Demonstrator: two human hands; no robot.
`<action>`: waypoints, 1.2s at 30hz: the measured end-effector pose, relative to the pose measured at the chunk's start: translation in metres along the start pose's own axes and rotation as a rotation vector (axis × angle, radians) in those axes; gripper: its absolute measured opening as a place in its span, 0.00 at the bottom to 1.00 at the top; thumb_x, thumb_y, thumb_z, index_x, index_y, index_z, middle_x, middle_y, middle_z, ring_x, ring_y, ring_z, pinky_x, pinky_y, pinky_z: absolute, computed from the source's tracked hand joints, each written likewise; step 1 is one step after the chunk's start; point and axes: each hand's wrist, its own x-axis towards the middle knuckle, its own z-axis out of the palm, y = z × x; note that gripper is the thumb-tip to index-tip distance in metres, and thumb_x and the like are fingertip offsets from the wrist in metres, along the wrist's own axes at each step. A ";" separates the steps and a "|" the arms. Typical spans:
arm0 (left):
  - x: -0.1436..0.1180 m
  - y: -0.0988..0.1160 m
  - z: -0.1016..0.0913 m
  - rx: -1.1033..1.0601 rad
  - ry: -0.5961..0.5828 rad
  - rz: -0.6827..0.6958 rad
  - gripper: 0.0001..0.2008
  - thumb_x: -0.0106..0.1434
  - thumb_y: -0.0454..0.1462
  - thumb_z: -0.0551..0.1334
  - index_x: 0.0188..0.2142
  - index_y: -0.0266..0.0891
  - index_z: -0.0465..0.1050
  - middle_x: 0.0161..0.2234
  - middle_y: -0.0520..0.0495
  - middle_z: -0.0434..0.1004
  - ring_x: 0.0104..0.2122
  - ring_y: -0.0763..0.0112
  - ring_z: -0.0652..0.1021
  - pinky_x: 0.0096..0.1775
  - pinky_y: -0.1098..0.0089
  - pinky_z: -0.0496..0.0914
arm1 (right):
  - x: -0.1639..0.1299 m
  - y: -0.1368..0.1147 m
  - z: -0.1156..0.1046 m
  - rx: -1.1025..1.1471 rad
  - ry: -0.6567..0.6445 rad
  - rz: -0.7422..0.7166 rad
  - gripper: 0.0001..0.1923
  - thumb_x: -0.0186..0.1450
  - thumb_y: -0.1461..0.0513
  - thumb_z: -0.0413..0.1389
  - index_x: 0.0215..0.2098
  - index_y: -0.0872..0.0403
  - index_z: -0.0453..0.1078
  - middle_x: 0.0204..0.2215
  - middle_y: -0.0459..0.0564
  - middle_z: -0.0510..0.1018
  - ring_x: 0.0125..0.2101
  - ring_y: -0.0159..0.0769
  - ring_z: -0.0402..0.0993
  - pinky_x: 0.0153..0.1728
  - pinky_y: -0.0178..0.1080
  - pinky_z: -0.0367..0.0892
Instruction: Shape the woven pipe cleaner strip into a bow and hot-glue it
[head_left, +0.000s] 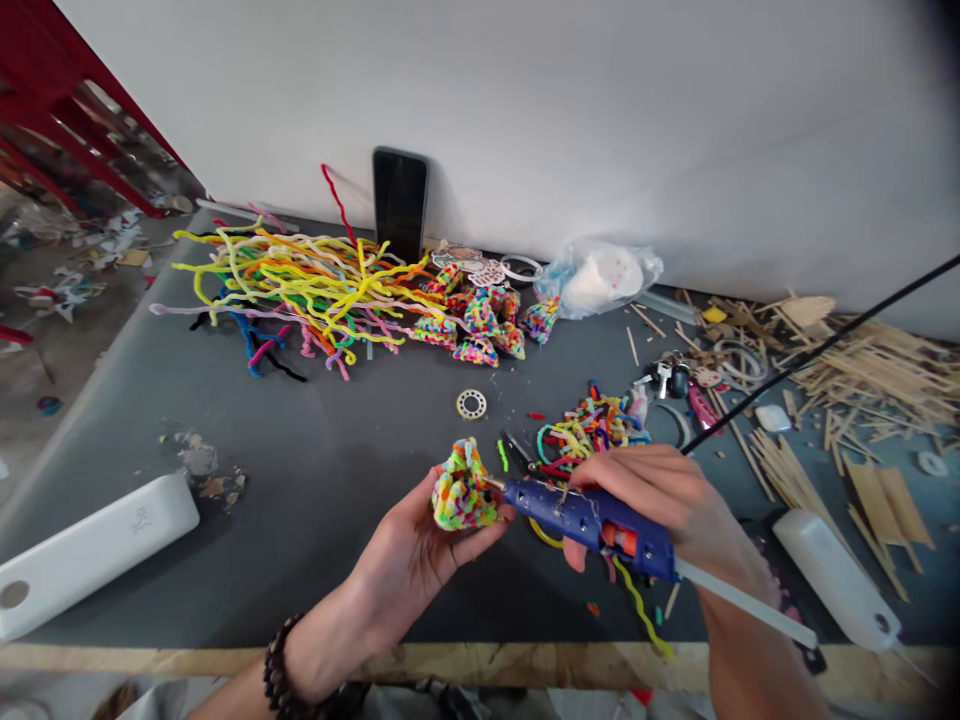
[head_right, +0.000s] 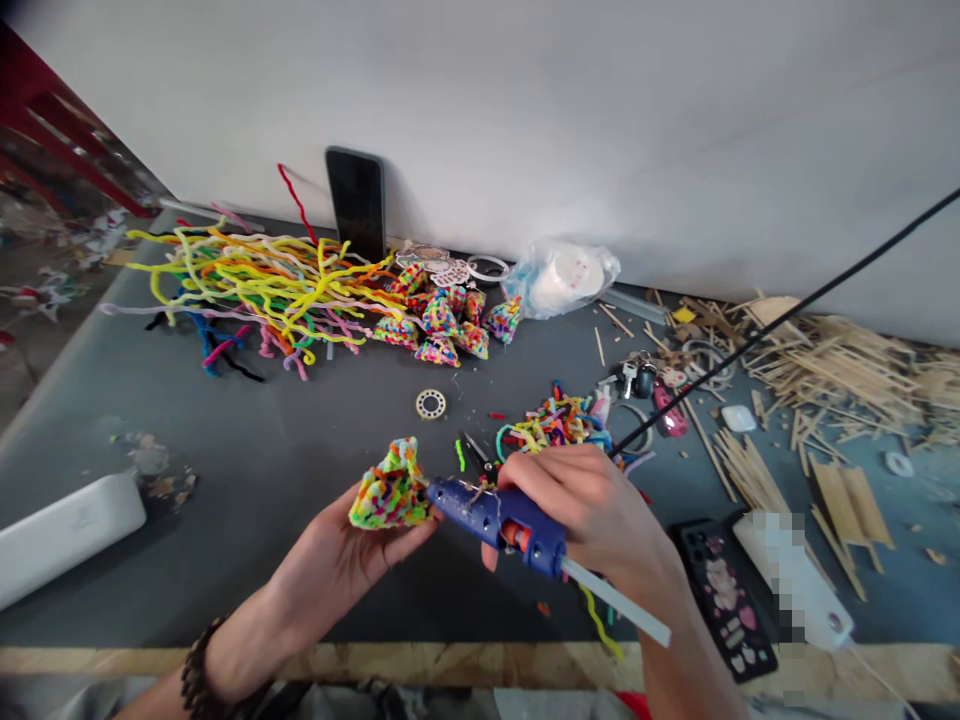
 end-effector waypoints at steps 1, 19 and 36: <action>0.000 0.000 0.000 0.000 -0.001 0.000 0.18 0.78 0.41 0.55 0.53 0.30 0.78 0.51 0.38 0.85 0.49 0.59 0.85 0.55 0.63 0.78 | 0.001 -0.001 0.000 -0.003 0.006 0.003 0.11 0.73 0.57 0.57 0.34 0.53 0.67 0.23 0.44 0.76 0.21 0.31 0.71 0.28 0.36 0.60; -0.001 0.000 0.000 0.002 0.028 0.004 0.17 0.77 0.39 0.56 0.55 0.30 0.77 0.52 0.36 0.84 0.49 0.58 0.85 0.56 0.62 0.78 | -0.003 0.005 0.002 -0.119 0.005 -0.052 0.12 0.69 0.61 0.58 0.32 0.50 0.58 0.21 0.38 0.64 0.20 0.31 0.60 0.26 0.35 0.54; -0.001 -0.002 0.002 0.018 0.082 0.022 0.17 0.76 0.42 0.58 0.51 0.31 0.80 0.50 0.37 0.85 0.47 0.60 0.85 0.54 0.61 0.78 | -0.006 0.006 0.002 -0.079 -0.010 -0.035 0.14 0.70 0.60 0.57 0.30 0.50 0.58 0.21 0.39 0.64 0.20 0.31 0.60 0.27 0.36 0.53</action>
